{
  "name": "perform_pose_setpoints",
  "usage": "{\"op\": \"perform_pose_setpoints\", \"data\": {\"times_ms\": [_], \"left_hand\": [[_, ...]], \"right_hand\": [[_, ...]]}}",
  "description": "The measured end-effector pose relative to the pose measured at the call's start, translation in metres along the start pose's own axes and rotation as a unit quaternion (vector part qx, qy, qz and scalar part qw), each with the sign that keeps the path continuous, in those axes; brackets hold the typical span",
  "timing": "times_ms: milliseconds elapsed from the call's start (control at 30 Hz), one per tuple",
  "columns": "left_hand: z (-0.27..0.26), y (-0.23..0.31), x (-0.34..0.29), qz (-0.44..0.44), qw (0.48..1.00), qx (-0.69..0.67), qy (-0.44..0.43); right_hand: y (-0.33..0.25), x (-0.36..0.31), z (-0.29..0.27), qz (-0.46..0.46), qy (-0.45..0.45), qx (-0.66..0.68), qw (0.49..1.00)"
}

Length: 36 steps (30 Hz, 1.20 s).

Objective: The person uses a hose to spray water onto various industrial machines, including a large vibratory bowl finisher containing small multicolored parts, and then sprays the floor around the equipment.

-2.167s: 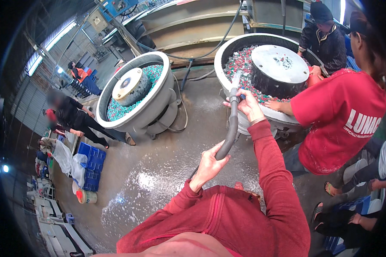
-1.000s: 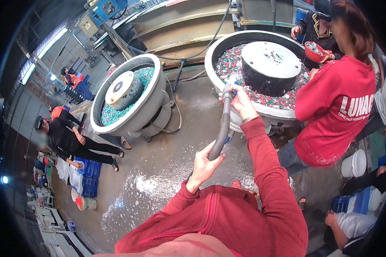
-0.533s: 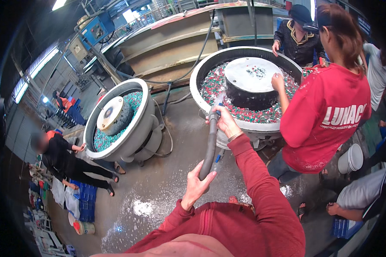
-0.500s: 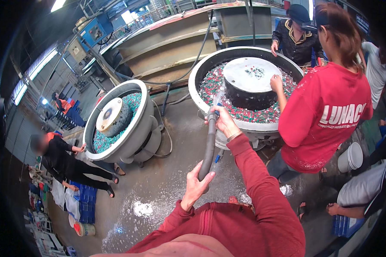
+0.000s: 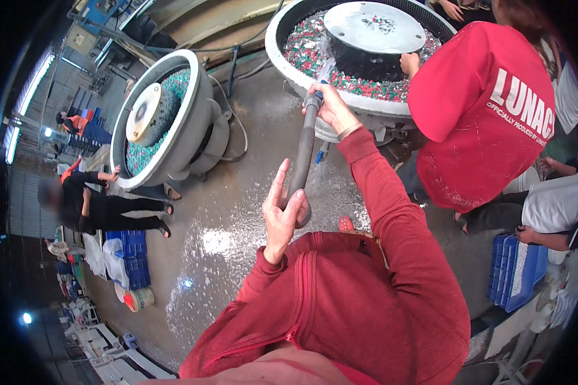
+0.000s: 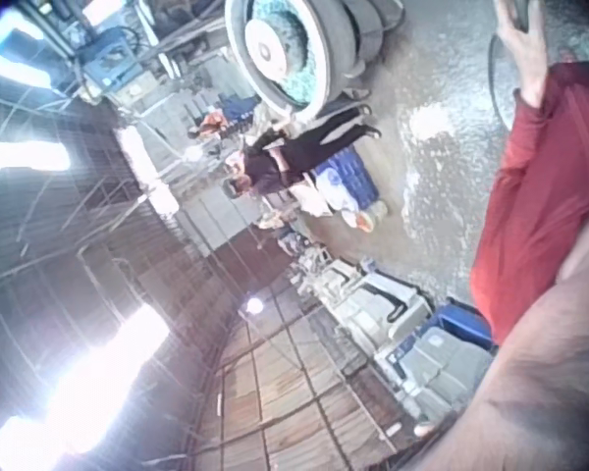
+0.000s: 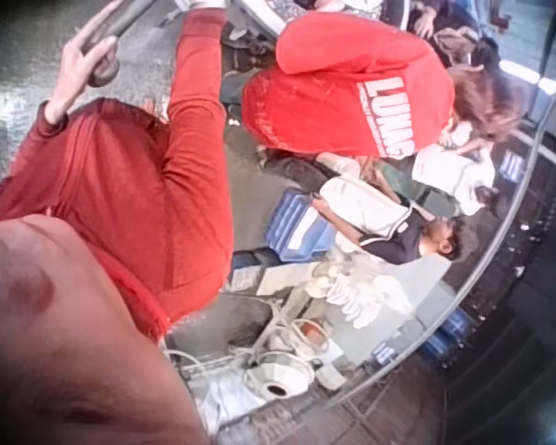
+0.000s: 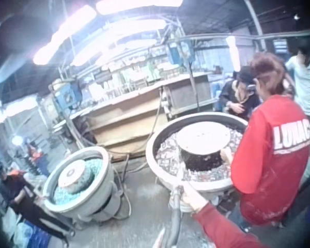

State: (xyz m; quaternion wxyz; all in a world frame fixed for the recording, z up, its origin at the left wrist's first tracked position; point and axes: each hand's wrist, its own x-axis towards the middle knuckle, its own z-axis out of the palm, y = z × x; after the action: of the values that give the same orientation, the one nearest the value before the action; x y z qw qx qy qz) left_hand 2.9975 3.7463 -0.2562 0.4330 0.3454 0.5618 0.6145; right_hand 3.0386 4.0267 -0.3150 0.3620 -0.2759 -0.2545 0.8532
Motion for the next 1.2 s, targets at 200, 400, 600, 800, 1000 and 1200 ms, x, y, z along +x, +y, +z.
{"op": "perform_pose_setpoints", "data": {"times_ms": [200, 400, 600, 800, 1000, 1200], "left_hand": [[0.005, -0.019, 0.007, 0.057, 0.997, 0.035, 0.024], [0.011, -0.008, 0.006, 0.091, 0.993, 0.057, 0.04], [0.013, -0.01, 0.005, 0.107, 0.991, 0.069, 0.047], [0.021, -0.002, 0.007, 0.175, 0.972, 0.148, 0.048], [0.025, -0.001, 0.017, 0.187, 0.969, 0.153, 0.049], [0.025, 0.003, 0.018, 0.176, 0.97, 0.163, 0.046]], "right_hand": [[-0.003, -0.008, 0.007, -0.014, 0.001, 0.023, 1.0], [-0.012, -0.006, 0.023, -0.028, -0.035, 0.027, 0.999], [-0.015, -0.01, 0.026, -0.041, -0.046, 0.018, 0.998], [-0.024, -0.011, 0.029, -0.056, -0.041, 0.006, 0.998], [-0.012, 0.003, 0.014, -0.002, -0.026, 0.013, 1.0], [-0.024, 0.0, 0.027, -0.029, -0.046, 0.008, 0.999]]}}
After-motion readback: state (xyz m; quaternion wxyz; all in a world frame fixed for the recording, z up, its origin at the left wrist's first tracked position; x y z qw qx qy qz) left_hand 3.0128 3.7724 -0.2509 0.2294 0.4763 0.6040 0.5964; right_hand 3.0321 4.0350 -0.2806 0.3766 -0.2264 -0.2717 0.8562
